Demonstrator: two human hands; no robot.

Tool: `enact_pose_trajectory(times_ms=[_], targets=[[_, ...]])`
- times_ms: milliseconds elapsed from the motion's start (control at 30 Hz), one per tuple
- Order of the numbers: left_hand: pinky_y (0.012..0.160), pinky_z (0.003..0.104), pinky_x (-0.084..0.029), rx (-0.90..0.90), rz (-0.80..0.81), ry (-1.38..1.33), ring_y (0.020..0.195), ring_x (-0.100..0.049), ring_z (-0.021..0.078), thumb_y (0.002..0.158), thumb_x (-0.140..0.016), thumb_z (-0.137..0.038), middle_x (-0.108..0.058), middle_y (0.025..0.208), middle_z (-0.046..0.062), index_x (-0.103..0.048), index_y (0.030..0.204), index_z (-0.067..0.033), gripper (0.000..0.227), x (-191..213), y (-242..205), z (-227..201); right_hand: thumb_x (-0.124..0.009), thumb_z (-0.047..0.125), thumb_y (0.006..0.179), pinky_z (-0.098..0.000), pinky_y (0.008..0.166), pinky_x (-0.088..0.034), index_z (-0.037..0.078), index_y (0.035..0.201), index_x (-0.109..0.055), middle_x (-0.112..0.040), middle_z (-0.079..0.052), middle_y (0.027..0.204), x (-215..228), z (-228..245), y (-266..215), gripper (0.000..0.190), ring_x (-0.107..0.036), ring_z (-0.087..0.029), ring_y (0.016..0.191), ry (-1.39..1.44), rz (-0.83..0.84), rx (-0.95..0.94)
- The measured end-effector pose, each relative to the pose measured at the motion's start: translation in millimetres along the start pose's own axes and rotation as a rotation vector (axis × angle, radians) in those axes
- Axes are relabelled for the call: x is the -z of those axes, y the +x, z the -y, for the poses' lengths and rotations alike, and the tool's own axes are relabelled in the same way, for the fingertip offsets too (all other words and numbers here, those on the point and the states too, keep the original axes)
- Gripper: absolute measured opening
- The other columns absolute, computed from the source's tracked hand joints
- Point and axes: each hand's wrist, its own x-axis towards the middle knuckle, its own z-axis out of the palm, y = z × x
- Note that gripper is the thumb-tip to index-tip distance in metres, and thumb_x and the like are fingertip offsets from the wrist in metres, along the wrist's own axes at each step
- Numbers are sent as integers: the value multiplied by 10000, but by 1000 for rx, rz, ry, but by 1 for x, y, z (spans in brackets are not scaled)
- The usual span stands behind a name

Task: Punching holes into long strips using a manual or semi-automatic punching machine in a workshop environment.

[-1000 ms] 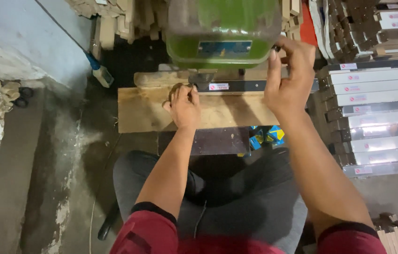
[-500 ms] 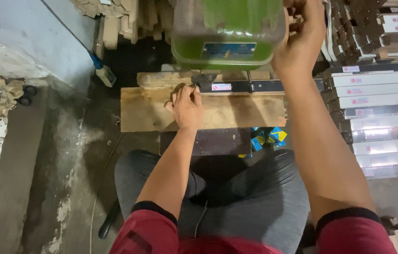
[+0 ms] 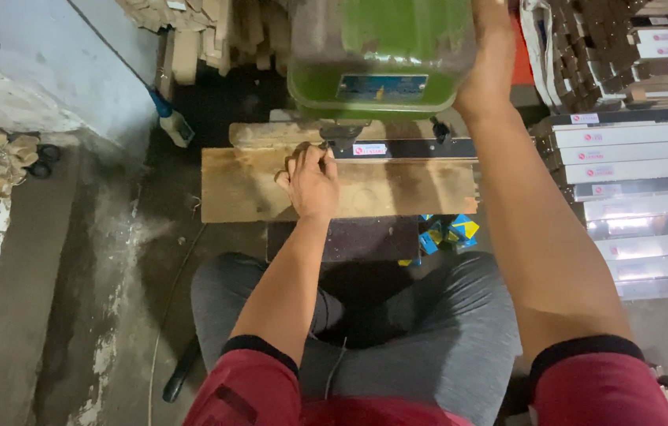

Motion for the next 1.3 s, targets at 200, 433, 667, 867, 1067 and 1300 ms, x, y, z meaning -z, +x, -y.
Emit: enact_pose_trajectory(times_ms=[200, 433, 667, 867, 1067, 1300], targets=[[901, 389, -326, -23, -156, 112, 871, -573, 187, 1004, -600, -370, -597, 814, -6, -566, 891, -239, 177, -11, -4, 2, -468, 96, 941, -402, 767, -464, 93, 1100, -642, -622, -95, 983, -1, -67, -22, 236, -546, -275, 906, -165, 237, -214], [879, 383, -338, -31, -181, 145, 846, -588, 176, 1016, -589, -397, -606, 794, -15, -577, 889, -242, 201, -20, -5, 7, -403, 37, 925, -548, 830, -531, 104, 841, -793, -756, -210, 849, 35, -63, -54, 405, -682, -480, 868, -480, 739, -203], [874, 340, -332, -63, -280, 144, 822, -589, 140, 1016, -615, -410, -618, 783, -57, -591, 898, -274, 182, -25, -4, 11, -567, 378, 1003, -581, 899, -530, 86, 1273, -727, -705, -216, 1166, 115, -215, -98, 429, -663, -442, 1096, -798, 258, -380], [855, 343, -329, -63, -311, 165, 821, -606, 131, 993, -635, -432, -647, 776, -82, -607, 886, -297, 174, -28, -2, 11, -625, 226, 1077, -553, 891, -545, -28, 1318, -688, -710, -241, 1164, 143, -289, -136, 355, -674, -433, 1104, -744, -16, -430], [892, 364, -348, 26, -275, 72, 803, -646, 170, 993, -650, -463, -685, 736, -48, -671, 859, -289, 221, -23, -4, 17, -609, 186, 1105, -413, 897, -518, 31, 1248, -692, -677, -176, 1132, 140, -247, -156, 227, -662, -264, 1092, -210, -306, -606], [954, 455, -358, 292, -88, 29, 905, -682, 224, 1015, -635, -400, -719, 831, -12, -713, 943, -259, 176, 23, -1, 55, -654, 99, 1065, -319, 761, -519, 89, 1186, -751, -692, -88, 962, 103, -231, -168, 155, -622, -129, 848, -46, -196, -578]])
